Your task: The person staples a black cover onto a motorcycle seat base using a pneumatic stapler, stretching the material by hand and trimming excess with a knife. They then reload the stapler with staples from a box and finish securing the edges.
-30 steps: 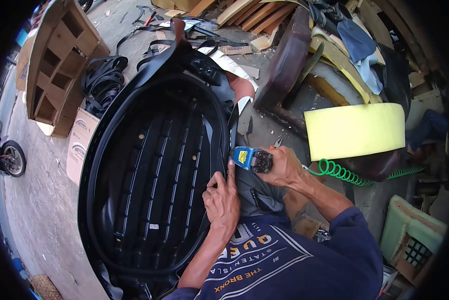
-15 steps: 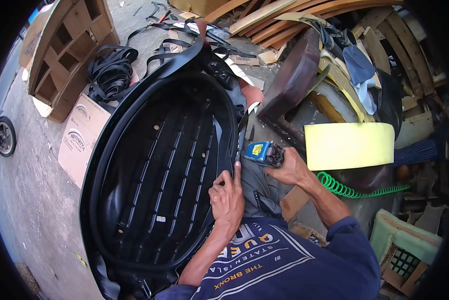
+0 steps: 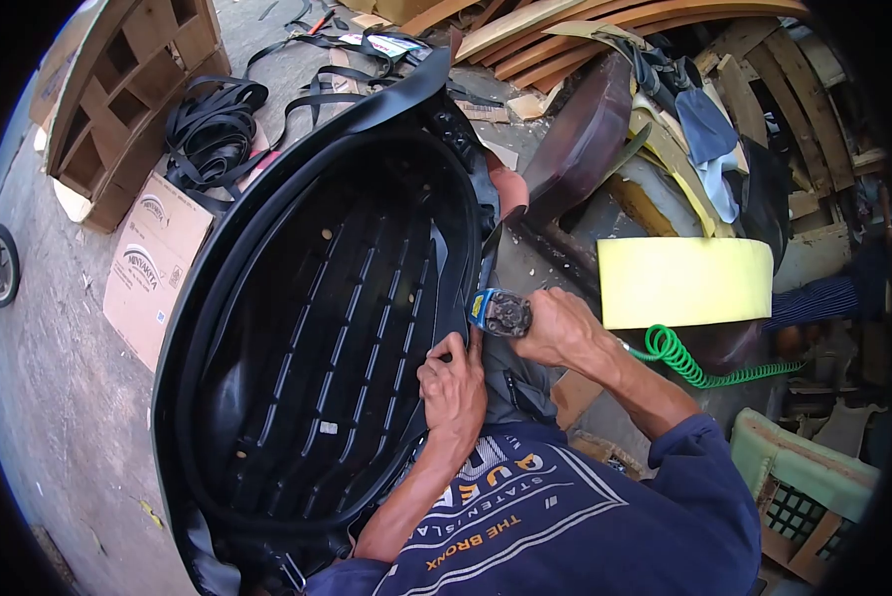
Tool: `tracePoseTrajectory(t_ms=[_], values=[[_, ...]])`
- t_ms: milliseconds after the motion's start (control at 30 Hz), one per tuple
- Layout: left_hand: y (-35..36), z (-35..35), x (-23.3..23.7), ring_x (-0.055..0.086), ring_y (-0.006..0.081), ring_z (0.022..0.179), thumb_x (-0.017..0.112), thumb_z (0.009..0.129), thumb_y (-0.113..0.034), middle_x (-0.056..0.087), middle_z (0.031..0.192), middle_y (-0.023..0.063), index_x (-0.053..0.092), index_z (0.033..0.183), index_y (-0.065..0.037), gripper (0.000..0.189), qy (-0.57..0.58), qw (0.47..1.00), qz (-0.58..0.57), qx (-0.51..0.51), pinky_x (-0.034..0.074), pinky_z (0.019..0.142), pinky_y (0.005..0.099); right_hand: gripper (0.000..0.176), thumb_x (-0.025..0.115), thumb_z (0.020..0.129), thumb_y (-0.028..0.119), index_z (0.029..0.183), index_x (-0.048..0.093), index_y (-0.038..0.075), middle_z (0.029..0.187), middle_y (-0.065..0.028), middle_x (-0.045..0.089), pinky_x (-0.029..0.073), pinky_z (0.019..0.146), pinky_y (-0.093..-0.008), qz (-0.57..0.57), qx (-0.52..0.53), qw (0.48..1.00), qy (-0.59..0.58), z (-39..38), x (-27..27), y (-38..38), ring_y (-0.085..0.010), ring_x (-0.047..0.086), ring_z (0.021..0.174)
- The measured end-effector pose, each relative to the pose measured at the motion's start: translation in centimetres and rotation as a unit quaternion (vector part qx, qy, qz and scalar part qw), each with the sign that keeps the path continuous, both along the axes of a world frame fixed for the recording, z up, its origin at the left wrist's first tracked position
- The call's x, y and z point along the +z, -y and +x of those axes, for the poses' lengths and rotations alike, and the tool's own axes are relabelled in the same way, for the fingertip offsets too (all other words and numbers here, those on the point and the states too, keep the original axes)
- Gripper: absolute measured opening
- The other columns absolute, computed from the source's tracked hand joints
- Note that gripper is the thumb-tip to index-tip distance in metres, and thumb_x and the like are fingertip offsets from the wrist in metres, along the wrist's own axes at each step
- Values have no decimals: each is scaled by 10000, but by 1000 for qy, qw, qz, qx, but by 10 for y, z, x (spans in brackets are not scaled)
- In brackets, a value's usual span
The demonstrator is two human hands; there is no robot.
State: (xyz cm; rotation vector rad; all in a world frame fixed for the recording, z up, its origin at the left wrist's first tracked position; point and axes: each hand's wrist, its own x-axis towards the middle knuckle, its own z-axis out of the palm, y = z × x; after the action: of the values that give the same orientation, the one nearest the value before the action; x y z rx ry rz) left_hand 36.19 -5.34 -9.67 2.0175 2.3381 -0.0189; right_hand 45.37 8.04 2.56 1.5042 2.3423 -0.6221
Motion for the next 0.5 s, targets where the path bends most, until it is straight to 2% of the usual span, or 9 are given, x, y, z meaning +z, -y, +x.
tracePoseTrajectory(t_ms=[67,167,333,400,467,500], values=[[1,-4,-4,590,217,702,544,964,-156,559,1027,155,561,1524,-270,572,-17,998,56,-13,450,627,344,337,698,781,239,857,731,-88,836,-371,673,582,828,-535,17,-7,1000,1,-2,3,-1,-534,691,881],[1,-5,0,591,217,713,549,964,-155,563,1033,143,586,1501,-293,556,10,997,71,-9,449,648,347,359,711,777,258,854,729,-92,845,-370,676,579,826,-536,5,-29,999,-16,16,-9,-3,-521,696,894],[1,-6,-1,600,224,732,567,953,-136,565,1025,139,636,1448,-282,520,36,994,98,-1,451,665,351,350,738,772,291,862,740,-47,844,-322,701,574,803,-523,-26,-52,983,-173,44,-16,5,-481,711,859],[0,-5,-3,605,229,737,574,948,-132,565,1022,140,658,1421,-272,500,33,995,96,-1,453,670,353,321,734,778,283,869,745,-24,811,-299,704,574,785,-521,-23,-45,984,-173,46,-21,10,-480,708,827],[1,-5,-2,617,240,746,580,944,-131,567,1015,142,699,1339,-242,427,43,996,77,-4,455,679,357,306,771,755,220,955,737,-9,827,-252,721,569,754,-470,-17,-24,991,-131,42,-26,13,-426,730,838],[2,-5,-3,617,240,746,580,944,-131,567,1015,142,699,1339,-242,427,41,996,77,-4,455,679,357,316,771,762,246,941,734,-12,831,-264,721,576,765,-488,-6,-29,993,-110,34,-17,17,-449,719,849]])
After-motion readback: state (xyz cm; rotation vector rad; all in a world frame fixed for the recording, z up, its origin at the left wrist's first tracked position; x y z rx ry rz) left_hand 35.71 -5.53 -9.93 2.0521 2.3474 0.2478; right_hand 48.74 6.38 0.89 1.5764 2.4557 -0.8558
